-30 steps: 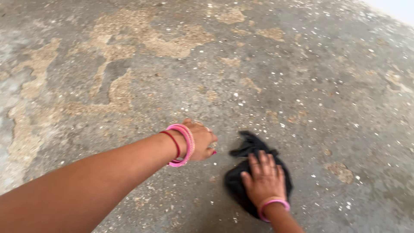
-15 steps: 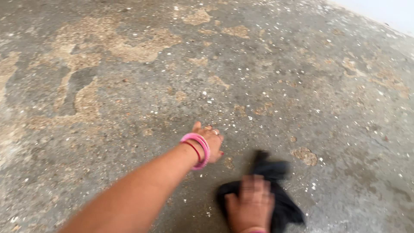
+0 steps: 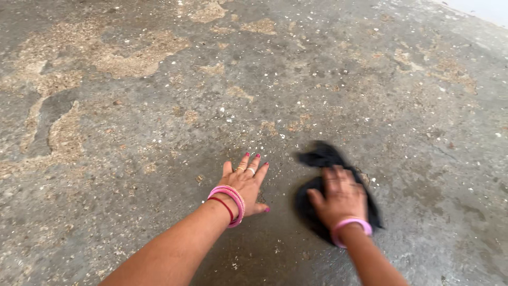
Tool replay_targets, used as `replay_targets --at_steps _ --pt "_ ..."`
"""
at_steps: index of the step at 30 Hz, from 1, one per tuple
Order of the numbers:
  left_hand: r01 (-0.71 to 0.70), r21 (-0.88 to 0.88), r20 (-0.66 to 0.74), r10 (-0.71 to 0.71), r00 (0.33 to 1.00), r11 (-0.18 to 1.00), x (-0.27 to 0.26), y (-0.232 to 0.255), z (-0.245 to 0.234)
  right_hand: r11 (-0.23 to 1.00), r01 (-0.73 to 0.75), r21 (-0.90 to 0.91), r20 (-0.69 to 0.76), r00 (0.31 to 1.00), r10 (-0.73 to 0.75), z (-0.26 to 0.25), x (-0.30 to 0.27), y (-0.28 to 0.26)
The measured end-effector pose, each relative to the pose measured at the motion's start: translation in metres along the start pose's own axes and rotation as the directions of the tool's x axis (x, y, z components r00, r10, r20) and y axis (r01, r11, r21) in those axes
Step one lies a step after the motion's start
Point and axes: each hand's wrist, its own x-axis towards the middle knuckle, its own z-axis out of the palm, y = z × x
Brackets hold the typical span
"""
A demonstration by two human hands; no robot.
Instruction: The person wrings out a black cloth in a bucket and wipes a concrete floor by hand, moving the cloth across the surface multiple times.
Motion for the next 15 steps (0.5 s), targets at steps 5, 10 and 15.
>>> replay_targets --at_steps 5,10,15 --pt "-0.029 0.107 0.044 0.024 0.999 0.994 -0.009 -0.005 0.001 0.881 -0.458 0.116 -0.021 0.886 0.463 0.018 -0.001 0.072" --pt "-0.054 0.120 0.049 0.048 0.998 0.991 -0.001 -0.005 0.020 0.868 -0.472 0.154 -0.046 0.874 0.483 0.042 0.016 0.045" --pt "-0.087 0.111 0.093 0.077 0.993 0.990 0.013 -0.003 0.023 0.997 0.080 0.016 -0.192 0.978 -0.075 0.050 0.011 0.047"
